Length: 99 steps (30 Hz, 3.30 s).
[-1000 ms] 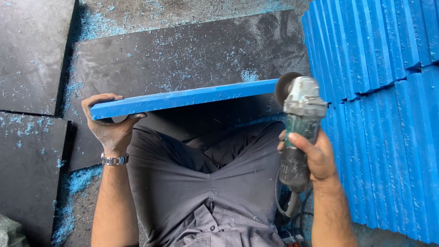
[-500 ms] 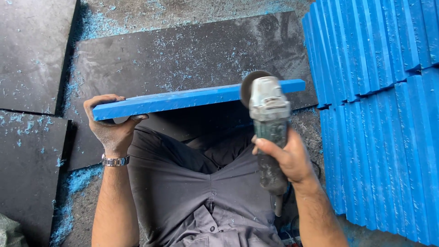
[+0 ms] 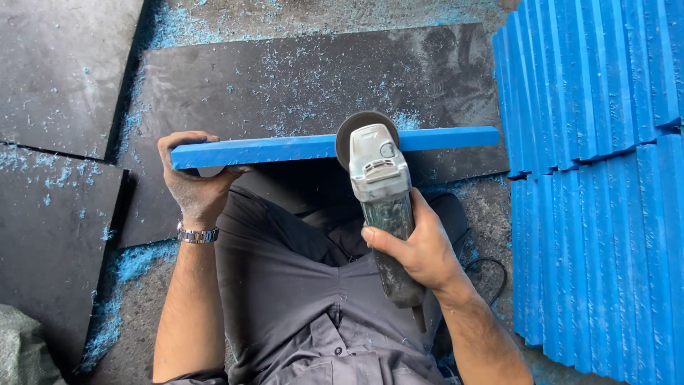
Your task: The recorder uses an angle grinder to smooth the edges of blue plastic plates.
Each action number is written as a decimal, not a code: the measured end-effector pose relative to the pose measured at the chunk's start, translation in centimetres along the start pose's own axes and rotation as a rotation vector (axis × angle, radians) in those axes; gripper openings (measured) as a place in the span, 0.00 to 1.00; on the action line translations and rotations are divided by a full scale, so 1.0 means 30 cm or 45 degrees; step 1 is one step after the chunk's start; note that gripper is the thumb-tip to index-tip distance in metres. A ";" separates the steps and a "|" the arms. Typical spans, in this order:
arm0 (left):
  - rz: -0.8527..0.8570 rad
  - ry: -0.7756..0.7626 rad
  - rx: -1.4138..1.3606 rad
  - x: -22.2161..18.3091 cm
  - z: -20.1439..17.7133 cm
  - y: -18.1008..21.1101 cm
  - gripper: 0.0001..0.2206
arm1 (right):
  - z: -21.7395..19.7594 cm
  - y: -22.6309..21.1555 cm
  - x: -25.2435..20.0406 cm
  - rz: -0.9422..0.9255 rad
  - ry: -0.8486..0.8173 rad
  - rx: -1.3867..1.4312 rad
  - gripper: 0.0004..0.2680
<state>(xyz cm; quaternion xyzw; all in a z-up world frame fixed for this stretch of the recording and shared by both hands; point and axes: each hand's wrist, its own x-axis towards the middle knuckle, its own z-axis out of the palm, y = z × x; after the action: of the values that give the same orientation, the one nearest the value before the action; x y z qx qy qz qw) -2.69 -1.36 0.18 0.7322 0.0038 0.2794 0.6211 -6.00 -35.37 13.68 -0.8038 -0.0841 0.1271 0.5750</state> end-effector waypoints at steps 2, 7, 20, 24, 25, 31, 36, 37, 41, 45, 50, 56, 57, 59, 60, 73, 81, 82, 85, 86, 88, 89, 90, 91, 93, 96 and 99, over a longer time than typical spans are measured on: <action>-0.002 -0.008 0.060 0.002 0.000 0.008 0.37 | 0.005 -0.022 0.005 0.283 -0.012 0.178 0.21; -0.007 -0.012 0.022 0.005 0.009 0.005 0.36 | -0.138 0.058 -0.063 0.314 0.152 0.331 0.19; -0.047 -0.056 0.073 -0.018 0.002 0.054 0.33 | 0.055 -0.035 0.028 -0.053 -0.155 -0.124 0.22; -0.088 -0.050 -0.021 -0.023 0.006 0.033 0.32 | -0.046 0.032 -0.043 0.322 -0.039 0.298 0.19; -0.091 -0.047 -0.005 -0.022 0.010 0.033 0.33 | -0.060 0.043 -0.052 0.343 0.041 0.318 0.18; -0.060 -0.047 -0.008 -0.015 0.013 0.038 0.32 | 0.064 -0.004 0.007 0.330 -0.030 0.234 0.19; -0.085 -0.031 0.063 -0.018 0.009 0.040 0.30 | 0.187 -0.050 0.058 0.067 -0.210 -0.012 0.22; -0.098 -0.038 0.077 -0.015 0.007 0.043 0.29 | 0.186 -0.048 0.059 0.015 -0.226 -0.023 0.22; -0.075 -0.049 0.078 -0.009 0.014 0.038 0.28 | 0.082 -0.010 -0.006 0.342 -0.091 0.242 0.20; -0.125 -0.072 0.020 -0.018 0.020 0.019 0.29 | 0.027 -0.001 -0.047 0.342 0.082 0.351 0.21; -0.093 -0.038 0.083 -0.010 0.020 0.027 0.29 | 0.155 -0.055 0.022 0.294 -0.078 0.248 0.21; -0.115 -0.052 0.130 -0.010 0.017 0.007 0.30 | 0.224 -0.083 0.067 0.025 -0.226 -0.117 0.22; -0.114 -0.050 0.129 -0.006 0.017 0.000 0.30 | 0.191 -0.064 0.049 0.024 -0.226 -0.119 0.22; -0.173 -0.056 0.141 -0.014 0.023 -0.010 0.28 | 0.119 -0.027 -0.002 0.339 -0.091 0.223 0.21; -0.174 -0.049 0.140 -0.012 0.026 -0.011 0.28 | 0.088 -0.015 -0.015 0.338 -0.096 0.218 0.21; -0.118 -0.002 0.150 -0.033 0.036 -0.049 0.28 | 0.282 -0.119 0.100 0.075 -0.334 -0.031 0.20; -0.167 -0.004 0.082 -0.031 0.041 -0.042 0.29 | 0.161 -0.089 0.033 0.322 -0.181 0.115 0.20; -0.156 0.002 0.079 -0.031 0.044 -0.037 0.29 | 0.154 -0.091 0.028 0.343 -0.139 0.128 0.20; -0.129 0.016 0.087 -0.037 0.046 -0.034 0.29 | 0.197 -0.104 0.054 0.354 -0.142 0.128 0.21; -0.111 0.022 0.096 -0.035 0.045 -0.034 0.29 | 0.222 -0.110 0.072 0.344 -0.183 0.115 0.21; -0.065 0.042 0.097 -0.043 0.050 -0.053 0.28 | 0.297 -0.138 0.110 0.300 -0.284 0.105 0.21; -0.023 0.055 0.091 -0.051 0.050 -0.064 0.26 | 0.337 -0.152 0.127 0.262 -0.377 0.093 0.21; -0.024 0.059 0.096 -0.056 0.052 -0.076 0.26 | 0.352 -0.157 0.134 0.261 -0.383 0.094 0.21; -0.078 0.066 0.062 -0.059 0.054 -0.089 0.26 | 0.368 -0.161 0.142 0.088 -0.403 -0.059 0.22; -0.131 0.075 0.022 -0.058 0.061 -0.103 0.26 | 0.378 -0.168 0.145 -0.088 -0.422 -0.216 0.23; -0.090 0.081 0.086 -0.059 0.063 -0.090 0.23 | 0.352 -0.165 0.113 -0.048 -0.429 -0.208 0.23; -0.054 0.042 0.088 -0.041 0.056 -0.082 0.28 | 0.318 -0.145 0.101 0.370 -0.316 0.047 0.24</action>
<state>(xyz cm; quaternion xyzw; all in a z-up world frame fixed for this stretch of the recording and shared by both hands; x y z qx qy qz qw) -2.19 -2.75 -2.67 0.7484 0.0392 0.2778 0.6010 -5.95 -24.51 14.55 -0.7749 -0.0350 0.3086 0.5505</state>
